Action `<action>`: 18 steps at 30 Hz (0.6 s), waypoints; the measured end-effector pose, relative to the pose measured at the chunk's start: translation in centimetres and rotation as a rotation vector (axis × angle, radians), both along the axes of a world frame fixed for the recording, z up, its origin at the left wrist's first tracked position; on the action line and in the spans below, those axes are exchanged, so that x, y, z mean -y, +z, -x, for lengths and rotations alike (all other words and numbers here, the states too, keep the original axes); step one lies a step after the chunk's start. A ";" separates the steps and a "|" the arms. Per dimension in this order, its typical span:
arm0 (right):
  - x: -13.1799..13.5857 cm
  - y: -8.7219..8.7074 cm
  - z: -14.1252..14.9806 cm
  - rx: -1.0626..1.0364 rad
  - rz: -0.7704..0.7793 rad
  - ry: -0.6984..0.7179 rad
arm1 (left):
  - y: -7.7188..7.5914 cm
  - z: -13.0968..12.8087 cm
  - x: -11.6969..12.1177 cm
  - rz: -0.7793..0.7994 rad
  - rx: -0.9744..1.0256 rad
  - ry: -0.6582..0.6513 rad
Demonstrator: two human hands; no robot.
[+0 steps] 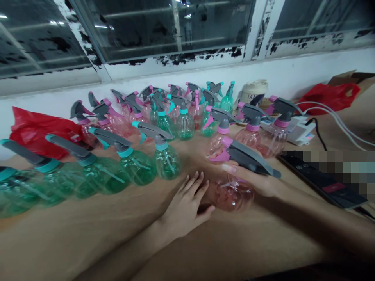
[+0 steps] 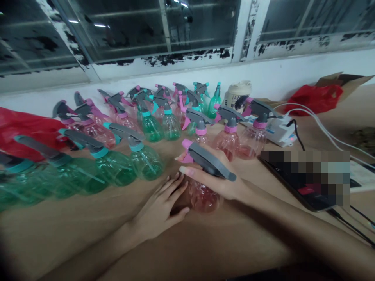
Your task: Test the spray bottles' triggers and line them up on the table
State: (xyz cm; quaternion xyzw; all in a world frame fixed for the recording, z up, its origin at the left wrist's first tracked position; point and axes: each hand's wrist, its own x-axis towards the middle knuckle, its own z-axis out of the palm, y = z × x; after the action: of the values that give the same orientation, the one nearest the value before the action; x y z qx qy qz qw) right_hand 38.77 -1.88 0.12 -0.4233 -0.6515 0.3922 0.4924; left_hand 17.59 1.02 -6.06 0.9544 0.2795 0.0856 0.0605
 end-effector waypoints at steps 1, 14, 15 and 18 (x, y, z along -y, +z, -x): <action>0.0 -0.1 0.0 0.004 0.004 0.004 | 0.0 0.0 0.0 -0.007 -0.010 0.000; 0.6 0.9 0.0 0.081 -0.159 -0.115 | -0.5 -0.4 0.0 -0.058 -0.017 0.025; 0.6 0.9 -0.1 0.111 -0.156 -0.126 | -0.5 -0.5 0.0 -0.063 -0.005 0.025; 0.6 0.8 -0.2 0.161 -0.152 -0.129 | -0.6 -0.5 0.0 -0.070 0.024 0.028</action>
State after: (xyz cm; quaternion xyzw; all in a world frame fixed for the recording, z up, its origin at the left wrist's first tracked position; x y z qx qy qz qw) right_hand 38.98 -2.52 0.93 -0.4560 -0.6881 0.2740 0.4934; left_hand 18.09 1.00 -6.66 0.9509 0.2887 0.1077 0.0291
